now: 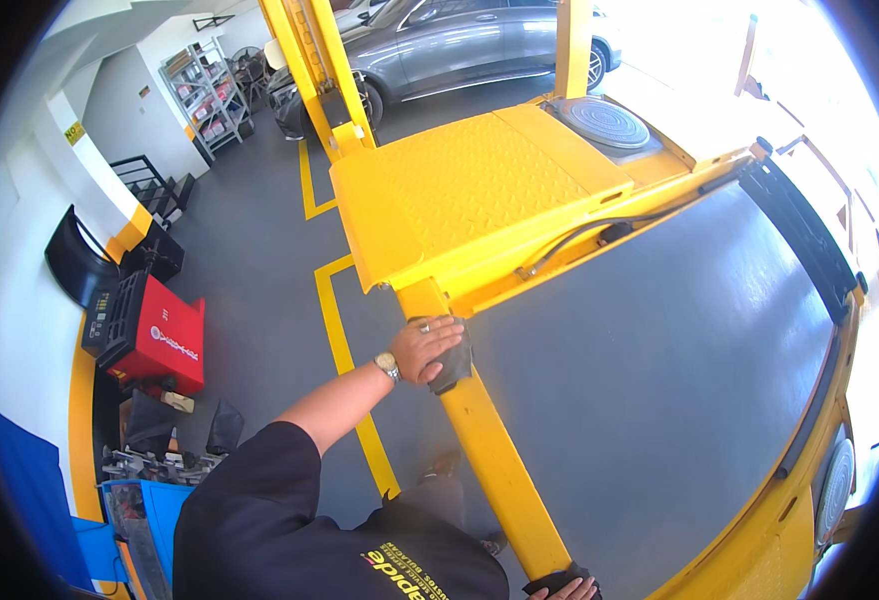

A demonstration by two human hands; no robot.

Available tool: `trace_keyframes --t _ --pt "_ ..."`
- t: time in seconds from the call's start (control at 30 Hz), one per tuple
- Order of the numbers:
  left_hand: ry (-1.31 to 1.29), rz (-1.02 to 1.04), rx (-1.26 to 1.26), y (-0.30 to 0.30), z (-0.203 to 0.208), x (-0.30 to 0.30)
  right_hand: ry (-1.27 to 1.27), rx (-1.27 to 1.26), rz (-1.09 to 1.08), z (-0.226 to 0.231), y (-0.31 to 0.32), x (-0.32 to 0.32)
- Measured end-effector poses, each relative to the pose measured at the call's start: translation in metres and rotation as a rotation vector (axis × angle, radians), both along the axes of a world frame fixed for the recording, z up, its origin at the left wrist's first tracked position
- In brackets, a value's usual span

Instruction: The person wipes the yellow metal platform of a car lift with a dark cloth. They move around the lift, cleaning the flat surfaces and the side rails. A spray can is visible on the platform, and the person occasionally picks it up while continuing to wipe the equipment.

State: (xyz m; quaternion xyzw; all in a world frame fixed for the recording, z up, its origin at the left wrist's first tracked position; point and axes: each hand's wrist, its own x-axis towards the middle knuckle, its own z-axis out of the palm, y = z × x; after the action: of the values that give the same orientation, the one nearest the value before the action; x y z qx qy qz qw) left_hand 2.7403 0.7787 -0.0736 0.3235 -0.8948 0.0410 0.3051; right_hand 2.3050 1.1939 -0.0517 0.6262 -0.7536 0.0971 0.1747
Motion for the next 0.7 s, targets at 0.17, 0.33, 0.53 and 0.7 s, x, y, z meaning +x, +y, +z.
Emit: trace_keyframes --t 0.17,0.33,0.53,0.7 --pt "-0.003 -0.027 0.001 -0.051 0.002 0.051 0.01 0.092 0.096 -0.004 -0.058 0.051" --pt "0.16 0.125 0.045 -0.039 0.001 0.043 0.034 0.31 0.212 0.003 -0.139 0.115" --pt "0.428 0.231 0.097 -0.04 0.004 0.033 -0.23 0.49 0.318 0.052 -0.272 0.209" --pt "0.687 0.474 0.536 0.008 0.009 0.073 -0.26 0.426 0.365 0.028 -0.36 0.285"
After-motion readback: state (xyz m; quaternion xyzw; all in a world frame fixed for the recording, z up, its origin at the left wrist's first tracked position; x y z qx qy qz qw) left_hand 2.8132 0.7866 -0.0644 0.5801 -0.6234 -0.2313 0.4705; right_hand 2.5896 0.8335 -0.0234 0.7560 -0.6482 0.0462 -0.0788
